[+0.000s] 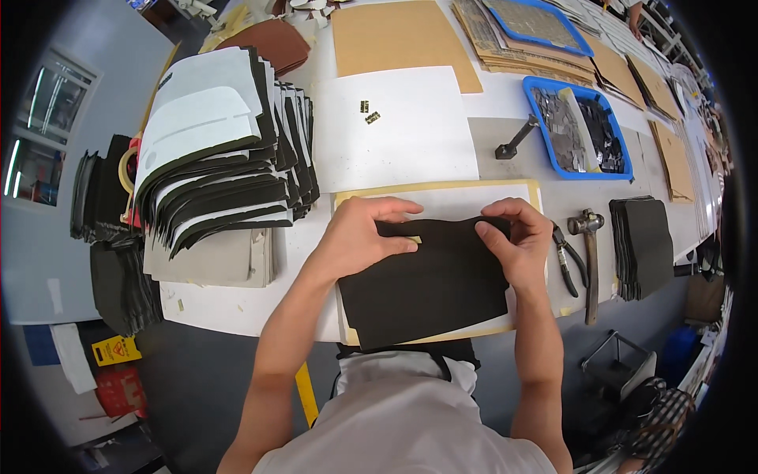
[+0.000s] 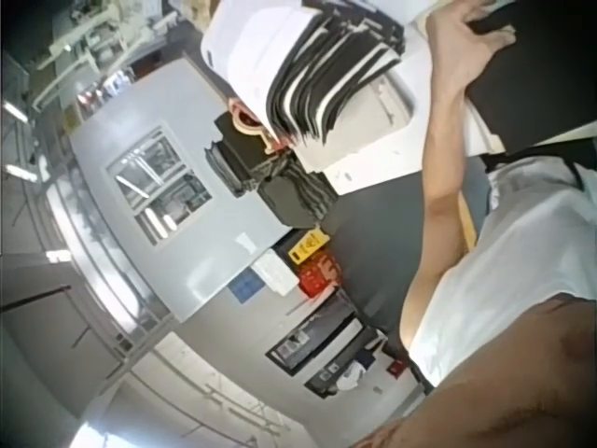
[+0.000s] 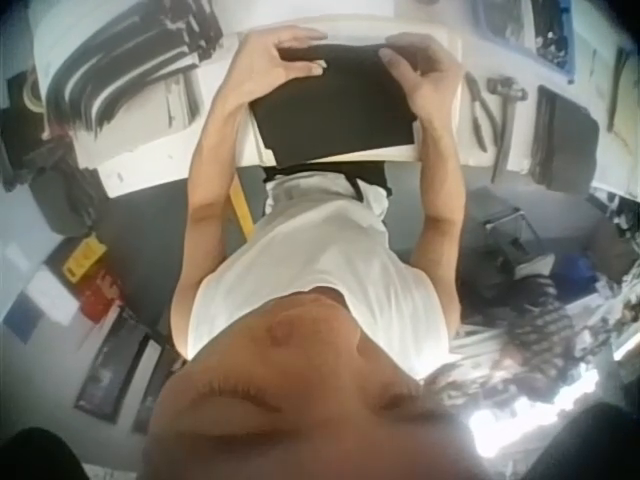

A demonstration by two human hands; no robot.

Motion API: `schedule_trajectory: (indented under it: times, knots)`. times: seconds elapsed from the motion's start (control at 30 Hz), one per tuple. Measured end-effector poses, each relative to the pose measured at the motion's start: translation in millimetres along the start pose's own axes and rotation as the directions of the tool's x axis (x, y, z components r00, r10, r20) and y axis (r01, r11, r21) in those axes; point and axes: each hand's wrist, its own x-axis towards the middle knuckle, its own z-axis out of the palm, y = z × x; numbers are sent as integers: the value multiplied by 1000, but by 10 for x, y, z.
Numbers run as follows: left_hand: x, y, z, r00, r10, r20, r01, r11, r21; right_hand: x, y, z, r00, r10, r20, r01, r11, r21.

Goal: Assembling and hammering a metal buckle or logo onto a leather piece.

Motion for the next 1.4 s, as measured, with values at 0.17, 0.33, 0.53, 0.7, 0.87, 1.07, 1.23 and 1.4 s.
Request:
schedule_trajectory:
  times: [0.17, 0.33, 0.53, 0.7, 0.87, 1.07, 1.23, 1.4]
  knots:
    - [16, 59, -5, 980, -192, 46, 194, 979, -55, -12, 7, 1, 1000, -8, 14, 8, 1000, 13]
    - [8, 46, -1, 985, -170, 22, 171, 984, -47, -16, -11, 24, 999, -35, 19, 35, 999, 2]
    - [10, 49, 30, 999, 31, -15, -30, 998, 53, -21, -6, 38, 999, -38, 21, 38, 999, 6]
    - [20, 37, 48, 999, 35, -10, -35, 999, 38, -22, 1, 47, 998, -52, 34, 52, 999, -7]
    - [31, 66, 17, 989, -138, 52, 137, 990, 14, -16, 2, 43, 998, -49, 31, 49, 999, 9]
    - [19, 32, 75, 1000, 17, -4, -17, 999, -30, 35, 11, -55, 995, 13, 102, -22, 996, 84]
    - [-127, 246, 16, 997, 75, 11, -75, 990, 121, 183, 70, -355, 937, -63, 343, -165, 787, 595]
    - [-476, 695, 110, 831, 497, 249, -551, 799, 242, 163, 164, -354, 900, 91, 427, -301, 837, 457]
